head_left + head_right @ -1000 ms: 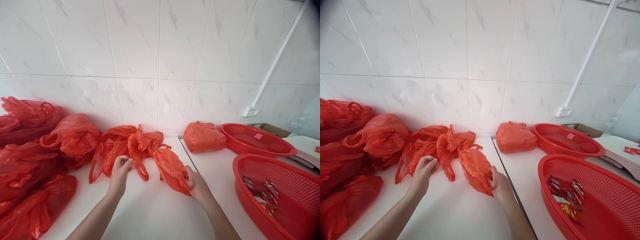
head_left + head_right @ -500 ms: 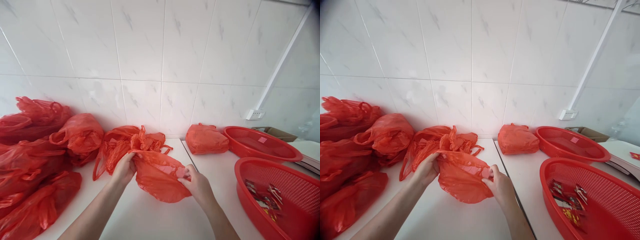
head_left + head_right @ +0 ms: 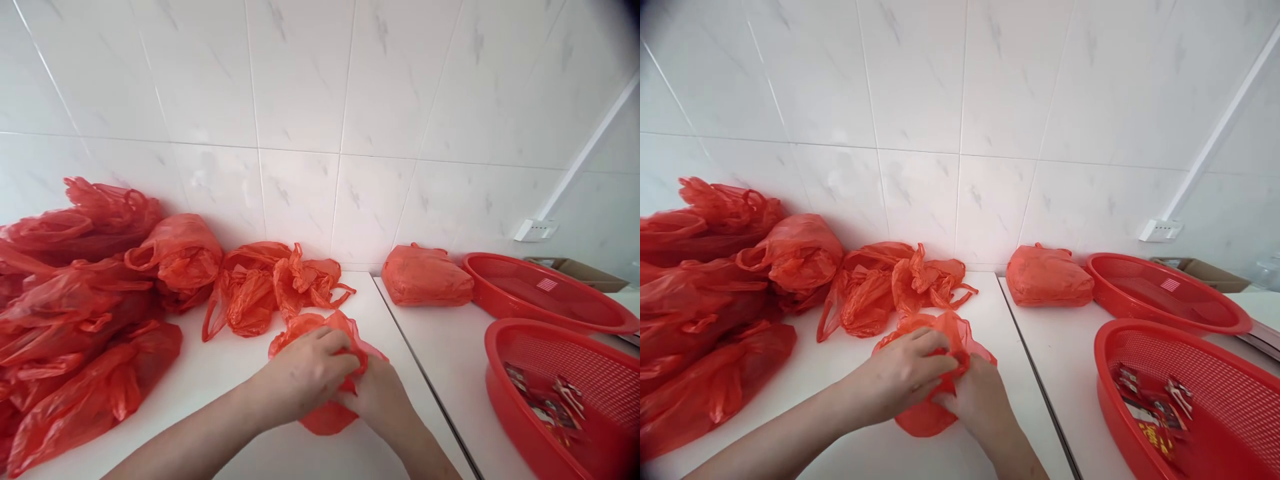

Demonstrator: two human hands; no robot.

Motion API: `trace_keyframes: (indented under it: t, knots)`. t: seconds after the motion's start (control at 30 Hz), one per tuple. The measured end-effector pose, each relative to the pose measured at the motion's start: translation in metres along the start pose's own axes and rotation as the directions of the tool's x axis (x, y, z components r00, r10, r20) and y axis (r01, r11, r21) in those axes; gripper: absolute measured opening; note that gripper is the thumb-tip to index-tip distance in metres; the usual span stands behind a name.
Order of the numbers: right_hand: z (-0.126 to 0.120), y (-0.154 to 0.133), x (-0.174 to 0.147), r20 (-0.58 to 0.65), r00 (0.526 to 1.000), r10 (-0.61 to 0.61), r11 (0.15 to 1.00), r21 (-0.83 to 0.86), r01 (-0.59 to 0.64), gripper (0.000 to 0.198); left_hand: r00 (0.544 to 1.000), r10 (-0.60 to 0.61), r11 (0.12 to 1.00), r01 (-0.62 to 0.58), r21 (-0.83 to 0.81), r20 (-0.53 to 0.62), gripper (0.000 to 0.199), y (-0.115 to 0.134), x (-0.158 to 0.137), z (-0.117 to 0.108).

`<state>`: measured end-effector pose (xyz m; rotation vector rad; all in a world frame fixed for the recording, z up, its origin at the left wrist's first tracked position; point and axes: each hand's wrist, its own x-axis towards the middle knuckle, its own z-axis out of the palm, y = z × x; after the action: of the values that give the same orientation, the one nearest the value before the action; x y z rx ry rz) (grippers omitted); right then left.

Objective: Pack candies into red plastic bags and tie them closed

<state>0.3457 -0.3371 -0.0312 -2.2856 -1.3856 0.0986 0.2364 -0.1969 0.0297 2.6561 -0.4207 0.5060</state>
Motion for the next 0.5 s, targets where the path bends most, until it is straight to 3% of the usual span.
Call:
trace_keyframes:
  t: [0.07, 0.13, 0.2, 0.27, 0.33, 0.43, 0.47, 0.5]
  knots:
    - [0.005, -0.006, -0.002, 0.073, 0.996, -0.052, 0.996, -0.064, 0.056, 0.018, 0.983, -0.183, 0.983, 0.183, 0.019, -0.025, 0.049, -0.019, 0.006, 0.008]
    - [0.006, -0.006, -0.006, 0.137, 0.986, -0.093, 0.975, -0.186, 0.118, 0.014, 0.917, -0.377, 0.926, 0.371, -0.064, -0.130, 0.057, -0.048, 0.003, 0.009]
    - [0.002, -0.001, -0.011, 0.187, 0.977, -0.100, 0.932, -0.327, 0.158, 0.023, 0.834, -0.499, 0.867, 0.481, -0.133, -0.235, 0.057, -0.075, -0.008, -0.002]
    - [-0.006, 0.006, -0.014, 0.214, 0.973, -0.085, 0.886, -0.431, 0.173, 0.030, 0.781, -0.560, 0.829, 0.528, -0.184, -0.278, 0.053, -0.086, -0.021, -0.022]
    - [-0.016, 0.012, -0.016, 0.223, 0.973, -0.065, 0.860, -0.482, 0.168, 0.033, 0.763, -0.568, 0.821, 0.500, -0.275, -0.309, 0.054, -0.076, -0.031, -0.042]
    - [-0.021, 0.012, -0.012, 0.214, 0.972, -0.101, 0.838, -0.508, 0.199, 0.034, 0.753, -0.439, 0.873, 0.228, -0.432, -0.490, 0.040, -0.032, -0.033, -0.053]
    - [-0.020, 0.011, -0.010, 0.200, 0.972, -0.125, 0.834, -0.510, 0.212, 0.035, 0.802, -0.362, 0.891, 0.148, -0.430, -0.475, 0.028, -0.016, -0.029, -0.049]
    - [-0.016, 0.008, -0.009, 0.186, 0.972, -0.144, 0.832, -0.509, 0.221, 0.035, 0.891, -0.267, 0.915, 0.114, -0.387, -0.367, 0.023, -0.004, -0.025, -0.042]
